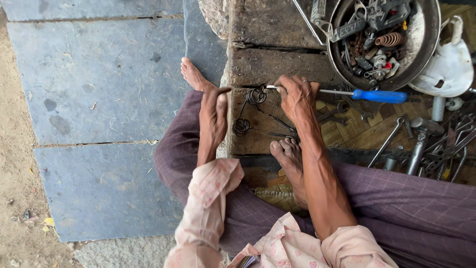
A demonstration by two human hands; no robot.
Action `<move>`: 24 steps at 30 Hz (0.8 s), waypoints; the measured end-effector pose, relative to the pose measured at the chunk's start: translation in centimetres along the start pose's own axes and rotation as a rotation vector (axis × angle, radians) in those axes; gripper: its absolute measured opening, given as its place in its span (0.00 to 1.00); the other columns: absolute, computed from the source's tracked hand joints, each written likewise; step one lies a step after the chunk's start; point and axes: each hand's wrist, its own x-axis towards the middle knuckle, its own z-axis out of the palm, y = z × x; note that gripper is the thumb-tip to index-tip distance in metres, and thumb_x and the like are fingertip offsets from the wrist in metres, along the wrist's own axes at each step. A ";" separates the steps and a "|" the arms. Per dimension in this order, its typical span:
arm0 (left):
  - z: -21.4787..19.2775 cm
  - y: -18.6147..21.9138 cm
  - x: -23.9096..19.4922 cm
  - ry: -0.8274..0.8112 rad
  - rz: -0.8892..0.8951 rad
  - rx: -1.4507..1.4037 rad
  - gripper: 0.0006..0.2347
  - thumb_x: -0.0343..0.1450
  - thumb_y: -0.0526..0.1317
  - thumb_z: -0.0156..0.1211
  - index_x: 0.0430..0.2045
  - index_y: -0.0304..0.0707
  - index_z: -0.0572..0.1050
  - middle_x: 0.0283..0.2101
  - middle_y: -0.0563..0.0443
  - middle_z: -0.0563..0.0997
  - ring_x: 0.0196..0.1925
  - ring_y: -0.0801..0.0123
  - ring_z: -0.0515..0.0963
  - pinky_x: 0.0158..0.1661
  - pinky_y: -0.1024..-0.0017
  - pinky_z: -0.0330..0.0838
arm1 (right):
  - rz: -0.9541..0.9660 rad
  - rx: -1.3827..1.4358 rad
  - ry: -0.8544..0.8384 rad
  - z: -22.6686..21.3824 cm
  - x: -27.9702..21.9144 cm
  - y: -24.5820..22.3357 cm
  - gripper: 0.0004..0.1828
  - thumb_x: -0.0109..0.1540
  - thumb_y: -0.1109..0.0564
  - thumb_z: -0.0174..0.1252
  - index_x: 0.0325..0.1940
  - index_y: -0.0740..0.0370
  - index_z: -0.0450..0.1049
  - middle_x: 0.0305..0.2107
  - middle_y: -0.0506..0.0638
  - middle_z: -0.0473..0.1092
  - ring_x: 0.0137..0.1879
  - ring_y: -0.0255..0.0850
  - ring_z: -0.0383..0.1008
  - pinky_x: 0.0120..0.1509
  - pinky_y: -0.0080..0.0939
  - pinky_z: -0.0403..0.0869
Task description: The person sits on the ground and manipulates a metal coil spring with both hands, repeatedly compressing and expanding it. They use a small metal rod to adjust the spring's shape and tension, occasionally picking up and setting down the spring.
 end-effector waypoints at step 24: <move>3.8 -1.6 4.1 -0.272 0.122 0.384 0.29 0.80 0.65 0.29 0.47 0.60 0.86 0.80 0.40 0.38 0.82 0.36 0.38 0.76 0.43 0.38 | 0.005 -0.029 -0.050 -1.6 0.6 -3.1 0.10 0.61 0.61 0.66 0.43 0.53 0.73 0.31 0.52 0.72 0.44 0.51 0.72 0.53 0.56 0.59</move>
